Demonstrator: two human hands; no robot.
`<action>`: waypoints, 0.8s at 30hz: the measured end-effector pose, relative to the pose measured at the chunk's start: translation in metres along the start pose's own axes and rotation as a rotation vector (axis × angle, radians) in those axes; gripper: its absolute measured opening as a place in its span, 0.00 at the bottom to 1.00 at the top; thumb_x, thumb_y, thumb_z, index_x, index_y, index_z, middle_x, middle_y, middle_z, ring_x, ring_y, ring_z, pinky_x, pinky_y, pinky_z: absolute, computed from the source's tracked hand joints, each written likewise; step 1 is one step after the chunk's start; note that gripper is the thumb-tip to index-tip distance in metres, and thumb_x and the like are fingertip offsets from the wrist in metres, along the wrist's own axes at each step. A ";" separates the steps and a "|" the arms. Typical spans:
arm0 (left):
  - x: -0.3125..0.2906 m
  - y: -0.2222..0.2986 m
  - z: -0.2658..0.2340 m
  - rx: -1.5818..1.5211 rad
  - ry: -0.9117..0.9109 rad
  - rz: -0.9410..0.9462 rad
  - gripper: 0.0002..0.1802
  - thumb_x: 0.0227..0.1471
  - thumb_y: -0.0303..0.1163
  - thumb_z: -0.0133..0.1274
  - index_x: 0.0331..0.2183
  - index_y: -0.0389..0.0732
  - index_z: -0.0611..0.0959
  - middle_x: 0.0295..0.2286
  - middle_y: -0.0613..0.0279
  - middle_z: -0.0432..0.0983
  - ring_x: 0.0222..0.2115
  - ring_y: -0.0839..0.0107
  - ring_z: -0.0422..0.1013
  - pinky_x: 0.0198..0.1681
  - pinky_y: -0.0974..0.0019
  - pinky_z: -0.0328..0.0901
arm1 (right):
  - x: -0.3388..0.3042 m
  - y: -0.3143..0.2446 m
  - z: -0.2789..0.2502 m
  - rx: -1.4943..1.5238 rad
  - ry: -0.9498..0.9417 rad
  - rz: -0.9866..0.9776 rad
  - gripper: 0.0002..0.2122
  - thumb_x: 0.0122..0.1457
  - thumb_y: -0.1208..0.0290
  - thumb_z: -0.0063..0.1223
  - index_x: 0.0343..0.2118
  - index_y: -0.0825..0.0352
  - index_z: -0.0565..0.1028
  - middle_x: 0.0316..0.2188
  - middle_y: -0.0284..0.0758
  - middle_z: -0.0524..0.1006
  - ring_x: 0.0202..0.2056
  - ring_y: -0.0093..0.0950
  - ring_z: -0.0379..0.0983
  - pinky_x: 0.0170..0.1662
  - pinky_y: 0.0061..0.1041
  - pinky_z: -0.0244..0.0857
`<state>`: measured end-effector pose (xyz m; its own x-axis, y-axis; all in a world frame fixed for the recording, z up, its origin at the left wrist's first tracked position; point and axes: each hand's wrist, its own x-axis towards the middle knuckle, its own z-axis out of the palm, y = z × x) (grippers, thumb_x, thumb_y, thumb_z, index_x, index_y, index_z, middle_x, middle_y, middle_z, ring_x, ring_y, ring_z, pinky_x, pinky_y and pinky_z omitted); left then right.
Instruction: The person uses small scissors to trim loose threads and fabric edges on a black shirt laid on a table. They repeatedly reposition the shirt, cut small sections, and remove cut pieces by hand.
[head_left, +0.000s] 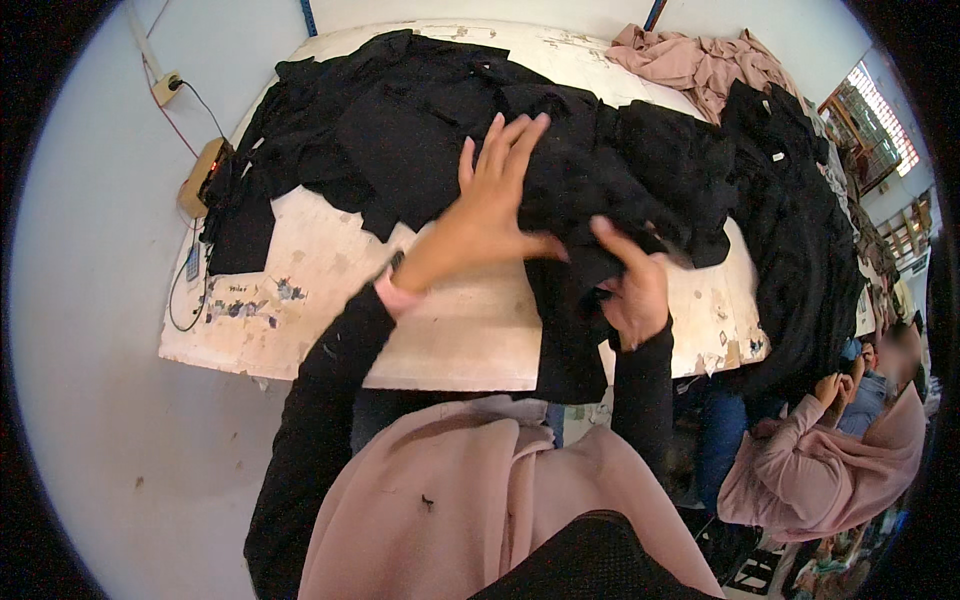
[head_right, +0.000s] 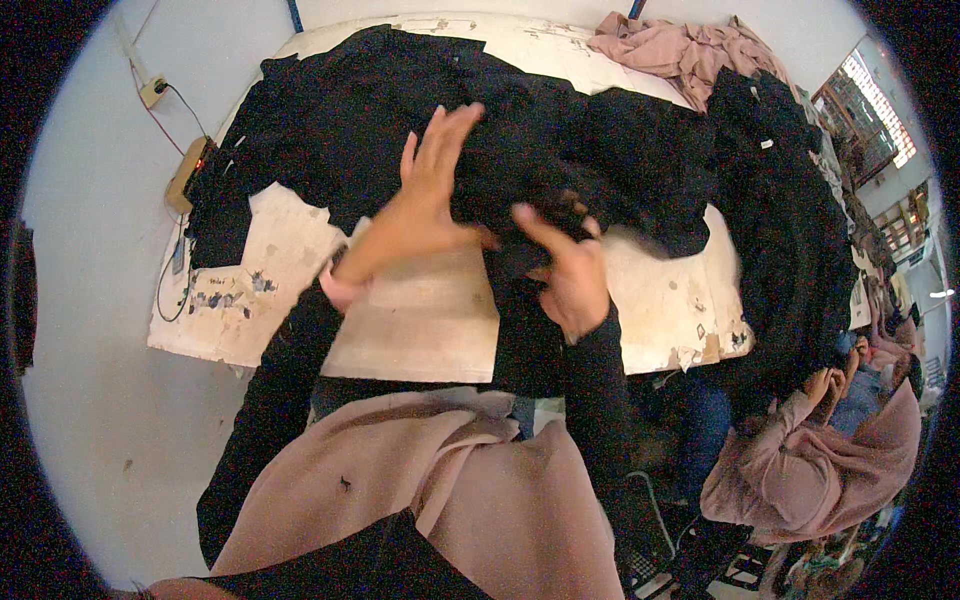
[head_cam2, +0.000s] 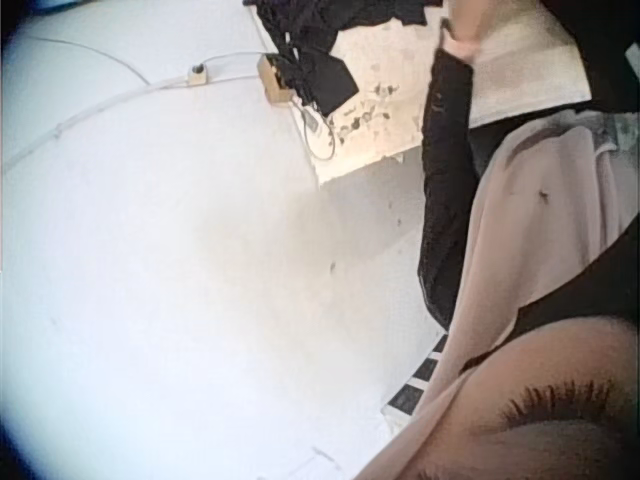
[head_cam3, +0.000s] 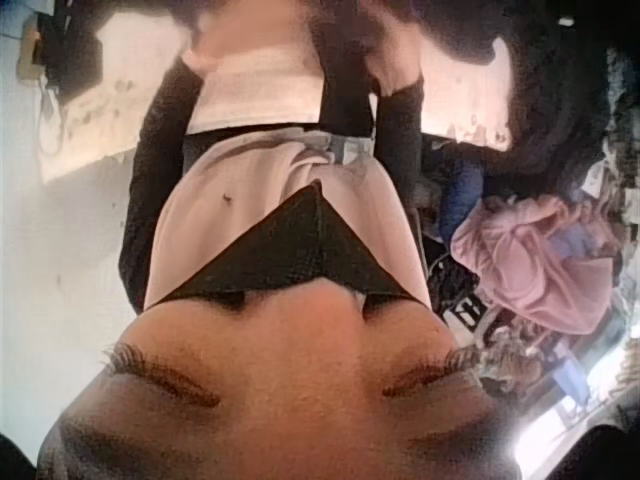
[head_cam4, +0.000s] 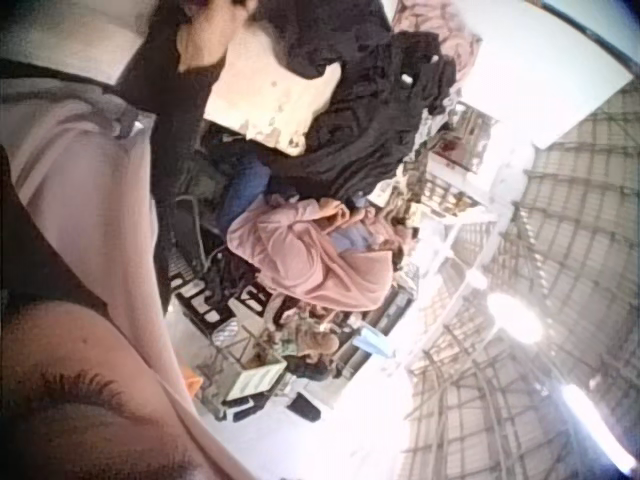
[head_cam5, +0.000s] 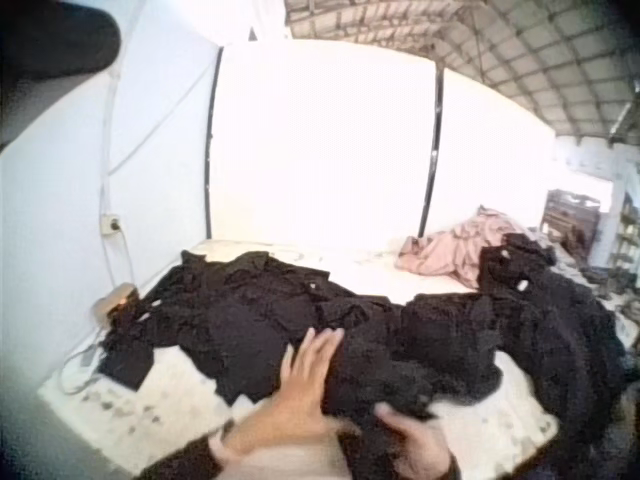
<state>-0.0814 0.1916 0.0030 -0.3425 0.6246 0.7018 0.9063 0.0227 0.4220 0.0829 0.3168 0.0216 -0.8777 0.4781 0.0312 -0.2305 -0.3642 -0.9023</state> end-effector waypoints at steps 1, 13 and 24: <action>0.008 -0.012 -0.012 -0.176 -0.118 -0.080 0.37 0.39 0.35 0.69 0.52 0.38 0.75 0.52 0.50 0.72 0.56 0.60 0.65 0.59 0.59 0.59 | -0.003 -0.003 0.013 -0.270 -0.065 -0.027 0.25 0.53 0.68 0.67 0.53 0.71 0.73 0.47 0.39 0.78 0.46 0.31 0.77 0.51 0.31 0.70; 0.060 0.020 -0.120 -0.910 0.569 -0.327 0.22 0.61 0.30 0.45 0.56 0.36 0.71 0.48 0.52 0.76 0.46 0.59 0.75 0.53 0.59 0.69 | 0.066 0.011 -0.058 -1.699 0.474 -0.704 0.31 0.40 0.78 0.65 0.51 0.50 0.72 0.45 0.31 0.75 0.38 0.41 0.78 0.39 0.36 0.74; 0.195 0.030 -0.243 0.335 0.217 0.560 0.23 0.47 0.27 0.58 0.47 0.32 0.78 0.42 0.45 0.79 0.44 0.60 0.75 0.48 0.60 0.69 | 0.063 -0.339 -0.030 -2.032 1.119 -1.472 0.31 0.57 0.56 0.57 0.63 0.34 0.58 0.47 0.32 0.79 0.41 0.42 0.80 0.39 0.45 0.74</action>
